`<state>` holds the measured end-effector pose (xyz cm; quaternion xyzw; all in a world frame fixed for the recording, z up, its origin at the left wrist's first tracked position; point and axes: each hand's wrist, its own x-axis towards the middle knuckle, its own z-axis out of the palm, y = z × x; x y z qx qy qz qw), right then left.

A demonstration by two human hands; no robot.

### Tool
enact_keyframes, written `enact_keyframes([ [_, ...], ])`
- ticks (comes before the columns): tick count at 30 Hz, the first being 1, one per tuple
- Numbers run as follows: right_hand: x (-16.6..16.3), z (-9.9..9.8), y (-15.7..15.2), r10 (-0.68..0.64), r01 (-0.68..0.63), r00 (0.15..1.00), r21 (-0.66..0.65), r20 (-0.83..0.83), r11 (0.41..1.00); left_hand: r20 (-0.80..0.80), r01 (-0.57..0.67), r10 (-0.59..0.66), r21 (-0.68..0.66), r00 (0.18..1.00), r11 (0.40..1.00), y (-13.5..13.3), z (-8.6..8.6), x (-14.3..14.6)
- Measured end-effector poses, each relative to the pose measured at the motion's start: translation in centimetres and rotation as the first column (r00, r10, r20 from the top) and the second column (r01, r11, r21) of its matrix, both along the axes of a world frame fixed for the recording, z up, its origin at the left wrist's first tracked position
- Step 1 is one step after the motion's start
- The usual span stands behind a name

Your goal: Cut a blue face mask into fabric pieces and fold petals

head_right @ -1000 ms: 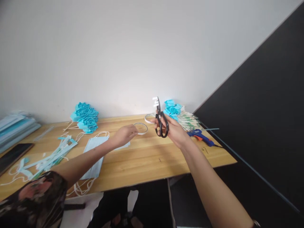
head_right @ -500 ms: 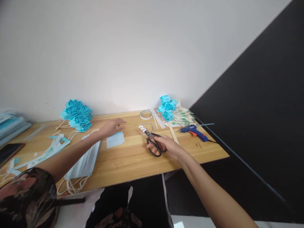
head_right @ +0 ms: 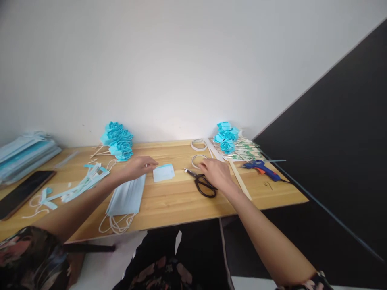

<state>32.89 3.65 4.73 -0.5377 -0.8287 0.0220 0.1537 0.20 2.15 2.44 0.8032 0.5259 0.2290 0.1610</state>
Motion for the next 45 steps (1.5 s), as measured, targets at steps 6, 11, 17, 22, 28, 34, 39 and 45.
enact_keyframes([
  [6,-7.5,-1.4,0.0,0.172,-0.175,0.983,-0.039,-0.068,0.984,-0.034,0.054,-0.052,0.057,0.998,0.997,-1.4,-0.4,-0.6],
  [11,-10.7,-1.6,1.6,0.122,-0.111,0.989,-0.13,0.085,0.985,-0.026,0.097,-0.095,0.084,0.995,0.992,-2.2,-0.4,-0.9],
  [17,-12.0,-2.4,2.2,0.101,-0.087,0.993,-0.224,0.052,0.971,-0.119,0.196,-0.184,0.102,0.976,0.975,-2.0,-1.8,-0.4],
  [22,-11.4,-3.1,1.9,0.165,-0.184,0.977,-0.142,-0.136,0.973,-0.025,0.17,-0.168,0.103,0.985,0.98,-1.6,-1.6,-0.4],
  [28,-10.4,-2.3,2.2,0.239,-0.324,0.882,-0.154,-0.407,0.934,0.18,0.027,-0.042,0.085,0.983,0.996,-0.9,0.3,0.5],
  [34,-11.2,-0.6,2.5,0.174,-0.38,0.747,-0.197,-0.642,0.904,0.394,-0.016,0.054,-0.1,0.917,0.995,0.2,0.7,2.0],
  [39,-12.5,0.6,3.5,0.113,-0.49,0.571,-0.227,-0.813,0.842,0.683,-0.125,0.283,-0.273,0.673,0.954,0.5,1.6,2.9],
  [45,-14.6,-0.4,4.0,0.027,-0.523,0.503,-0.28,-0.864,0.805,0.803,-0.176,0.332,-0.282,0.494,0.943,0.5,1.2,3.0],
])
